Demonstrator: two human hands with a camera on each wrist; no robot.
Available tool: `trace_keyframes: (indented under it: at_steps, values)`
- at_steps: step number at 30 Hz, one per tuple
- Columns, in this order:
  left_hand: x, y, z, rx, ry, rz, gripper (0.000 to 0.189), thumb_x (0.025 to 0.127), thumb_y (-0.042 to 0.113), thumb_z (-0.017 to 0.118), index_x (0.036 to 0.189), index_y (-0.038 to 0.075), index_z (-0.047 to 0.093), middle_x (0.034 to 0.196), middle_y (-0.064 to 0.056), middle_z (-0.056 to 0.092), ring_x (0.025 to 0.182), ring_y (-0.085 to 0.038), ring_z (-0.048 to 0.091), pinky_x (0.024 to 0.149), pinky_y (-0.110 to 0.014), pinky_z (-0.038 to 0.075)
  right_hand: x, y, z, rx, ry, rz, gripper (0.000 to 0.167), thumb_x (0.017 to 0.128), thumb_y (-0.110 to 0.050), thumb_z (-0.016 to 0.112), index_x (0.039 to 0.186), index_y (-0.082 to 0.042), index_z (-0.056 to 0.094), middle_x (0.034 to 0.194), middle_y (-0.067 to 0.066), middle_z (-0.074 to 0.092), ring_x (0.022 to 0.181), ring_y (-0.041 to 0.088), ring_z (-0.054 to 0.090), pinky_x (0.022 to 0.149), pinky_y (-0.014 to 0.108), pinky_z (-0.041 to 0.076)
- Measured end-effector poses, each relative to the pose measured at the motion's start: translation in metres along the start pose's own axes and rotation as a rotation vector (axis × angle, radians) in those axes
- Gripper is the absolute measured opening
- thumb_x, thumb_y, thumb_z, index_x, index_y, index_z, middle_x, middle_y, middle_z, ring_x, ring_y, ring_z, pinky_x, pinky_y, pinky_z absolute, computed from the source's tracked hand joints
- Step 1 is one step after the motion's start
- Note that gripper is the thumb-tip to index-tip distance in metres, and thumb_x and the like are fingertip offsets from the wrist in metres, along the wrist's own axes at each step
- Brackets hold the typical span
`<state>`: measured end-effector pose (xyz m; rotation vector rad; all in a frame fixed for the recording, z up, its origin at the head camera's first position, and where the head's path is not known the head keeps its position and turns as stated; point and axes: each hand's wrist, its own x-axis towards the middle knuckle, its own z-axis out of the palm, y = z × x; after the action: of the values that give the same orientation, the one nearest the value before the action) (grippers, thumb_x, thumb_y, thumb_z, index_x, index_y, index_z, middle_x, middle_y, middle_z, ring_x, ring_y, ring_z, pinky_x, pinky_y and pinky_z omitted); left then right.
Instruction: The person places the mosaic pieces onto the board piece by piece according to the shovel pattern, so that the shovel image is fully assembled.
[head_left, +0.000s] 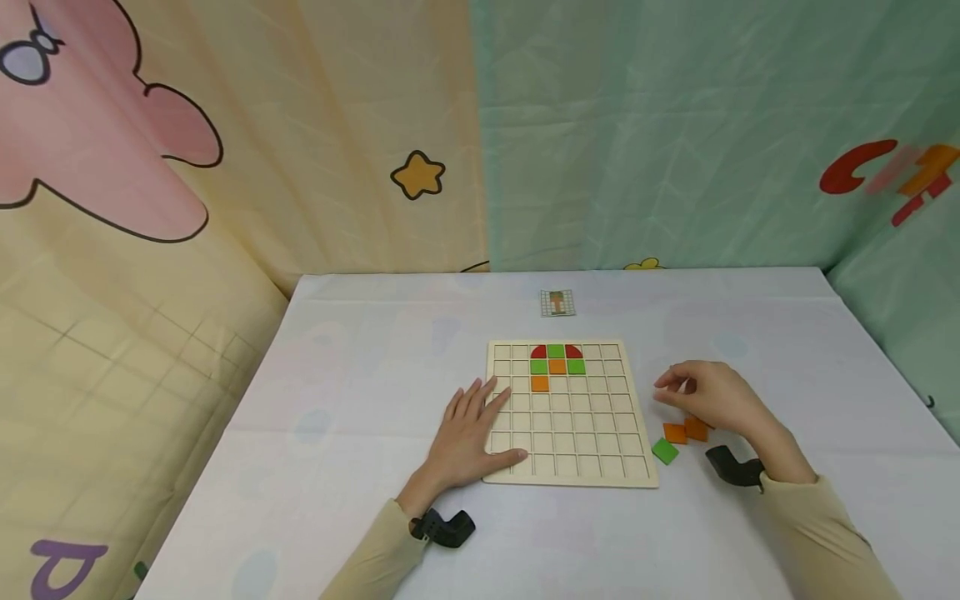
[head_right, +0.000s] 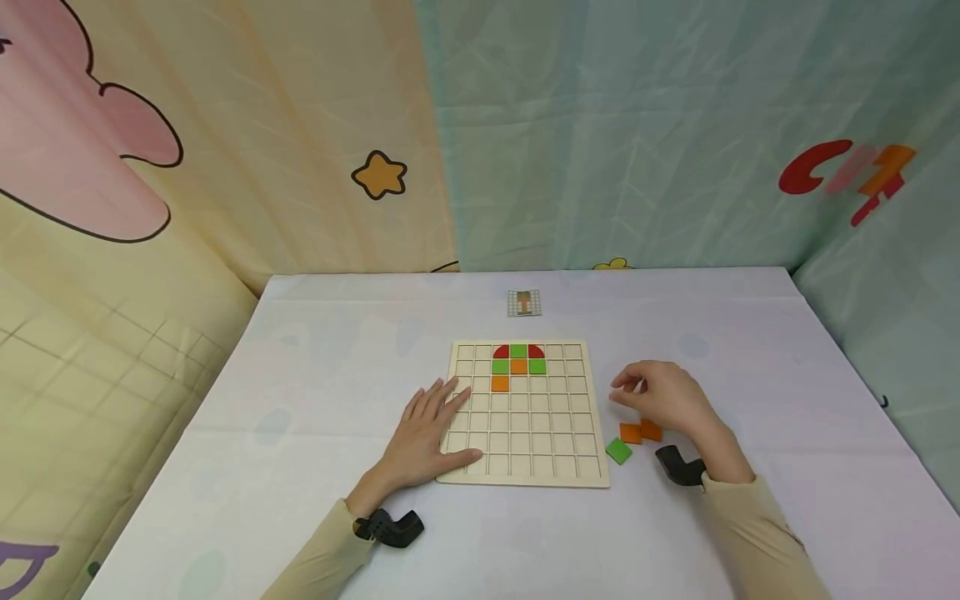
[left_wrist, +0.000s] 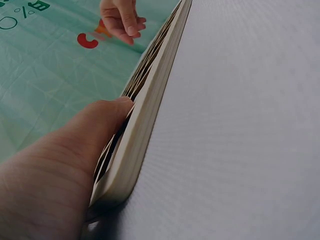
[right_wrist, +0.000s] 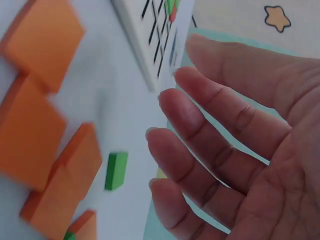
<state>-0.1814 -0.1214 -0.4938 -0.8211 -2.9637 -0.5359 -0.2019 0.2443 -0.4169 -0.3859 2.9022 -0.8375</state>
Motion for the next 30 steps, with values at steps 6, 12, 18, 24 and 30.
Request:
trace_keyframes:
  at_steps: [6, 12, 18, 24, 30]
  values:
    - [0.0, 0.0, 0.0, -0.004, 0.009, 0.002, 0.09, 0.083, 0.067, 0.052, 0.152, 0.018, 0.024, 0.157, -0.005, 0.014, 0.143, -0.025, 0.005, 0.113, -0.042, 0.0, -0.008, 0.013, -0.002, -0.039, -0.004, 0.093, 0.026, 0.08, -0.026, 0.076, 0.093, -0.005, 0.071, 0.078, -0.002, 0.059, 0.063, 0.015, 0.049, 0.053, 0.03, 0.039]
    - [0.0, 0.0, 0.001, -0.004, 0.005, 0.002, 0.09, 0.083, 0.068, 0.052, 0.152, 0.018, 0.024, 0.157, -0.005, 0.013, 0.143, -0.025, 0.004, 0.113, -0.042, 0.0, -0.011, 0.021, -0.004, -0.064, -0.03, 0.142, 0.029, 0.077, -0.027, 0.078, 0.094, -0.005, 0.07, 0.082, 0.0, 0.061, 0.072, 0.018, 0.053, 0.059, 0.031, 0.04]
    - [0.0, 0.001, 0.0, -0.001, 0.011, 0.001, 0.09, 0.083, 0.068, 0.052, 0.152, 0.017, 0.025, 0.157, -0.005, 0.014, 0.143, -0.025, 0.005, 0.113, -0.042, 0.001, -0.012, 0.028, -0.006, -0.096, -0.028, 0.172, 0.032, 0.075, -0.029, 0.078, 0.093, -0.005, 0.067, 0.081, 0.003, 0.058, 0.067, 0.019, 0.05, 0.055, 0.031, 0.038]
    - [-0.001, 0.001, -0.001, -0.006, 0.012, 0.002, 0.09, 0.083, 0.068, 0.052, 0.152, 0.017, 0.026, 0.157, -0.006, 0.015, 0.143, -0.026, 0.006, 0.113, -0.043, 0.002, -0.012, 0.03, -0.008, -0.111, -0.04, 0.187, 0.035, 0.076, -0.033, 0.078, 0.09, -0.004, 0.066, 0.079, 0.003, 0.058, 0.066, 0.019, 0.05, 0.054, 0.032, 0.038]
    - [-0.001, 0.001, -0.001, -0.005, 0.005, 0.002, 0.089, 0.083, 0.068, 0.051, 0.152, 0.017, 0.025, 0.157, -0.006, 0.014, 0.143, -0.026, 0.005, 0.113, -0.043, 0.001, -0.01, 0.029, -0.006, -0.1, -0.041, 0.181, 0.03, 0.076, -0.031, 0.078, 0.085, -0.004, 0.068, 0.079, 0.002, 0.062, 0.068, 0.019, 0.052, 0.057, 0.032, 0.041]
